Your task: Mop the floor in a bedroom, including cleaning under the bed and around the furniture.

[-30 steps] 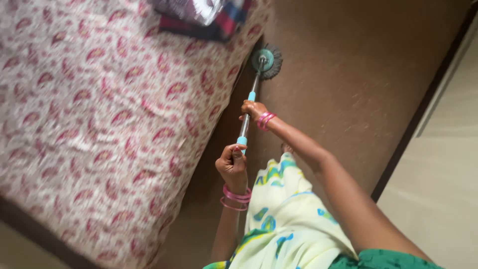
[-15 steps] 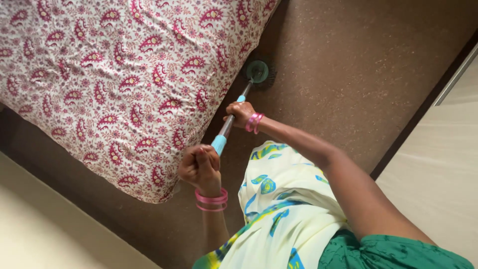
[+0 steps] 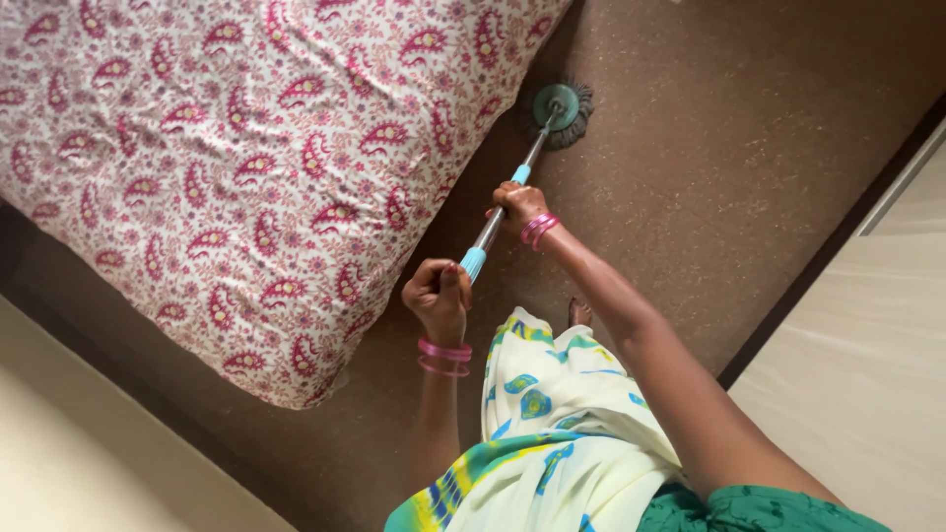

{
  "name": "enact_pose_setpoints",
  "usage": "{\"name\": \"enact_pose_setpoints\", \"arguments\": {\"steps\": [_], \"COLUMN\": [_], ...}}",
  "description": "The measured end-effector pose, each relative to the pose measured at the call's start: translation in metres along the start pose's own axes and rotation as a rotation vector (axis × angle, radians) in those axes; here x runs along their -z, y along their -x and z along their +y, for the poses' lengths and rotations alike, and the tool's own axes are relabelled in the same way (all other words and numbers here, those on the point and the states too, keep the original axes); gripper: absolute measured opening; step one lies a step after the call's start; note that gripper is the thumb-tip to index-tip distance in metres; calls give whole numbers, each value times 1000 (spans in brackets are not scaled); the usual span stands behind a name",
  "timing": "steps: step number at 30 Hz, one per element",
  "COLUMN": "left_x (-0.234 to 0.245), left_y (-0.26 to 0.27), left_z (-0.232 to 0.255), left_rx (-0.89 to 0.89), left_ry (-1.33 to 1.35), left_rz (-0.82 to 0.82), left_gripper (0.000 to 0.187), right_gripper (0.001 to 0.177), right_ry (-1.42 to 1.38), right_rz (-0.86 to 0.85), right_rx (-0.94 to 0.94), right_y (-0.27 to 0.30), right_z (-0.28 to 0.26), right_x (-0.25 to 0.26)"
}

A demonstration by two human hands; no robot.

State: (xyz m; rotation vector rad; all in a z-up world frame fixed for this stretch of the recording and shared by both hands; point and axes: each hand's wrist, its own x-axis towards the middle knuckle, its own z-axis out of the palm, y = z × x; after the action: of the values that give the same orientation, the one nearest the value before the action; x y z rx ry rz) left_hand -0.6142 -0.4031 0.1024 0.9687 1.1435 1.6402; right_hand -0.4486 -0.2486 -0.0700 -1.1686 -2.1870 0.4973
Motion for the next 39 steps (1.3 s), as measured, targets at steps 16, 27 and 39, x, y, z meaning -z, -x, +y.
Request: {"name": "enact_pose_setpoints", "arguments": {"steps": [16, 27, 39], "left_x": [-209, -257, -147], "left_y": [-27, 5, 35], "left_z": [-135, -151, -59], "left_rx": [240, 328, 141], "left_ry": [-127, -197, -353], "left_rz": [-305, -487, -360], "left_gripper": [13, 20, 9], "right_gripper": [43, 39, 35], "right_ry": [191, 344, 235], "right_rz": [93, 110, 15], "right_rx": [-272, -592, -439], "right_y": [103, 207, 166], "right_z": [243, 257, 172], "right_x": [114, 154, 64]}}
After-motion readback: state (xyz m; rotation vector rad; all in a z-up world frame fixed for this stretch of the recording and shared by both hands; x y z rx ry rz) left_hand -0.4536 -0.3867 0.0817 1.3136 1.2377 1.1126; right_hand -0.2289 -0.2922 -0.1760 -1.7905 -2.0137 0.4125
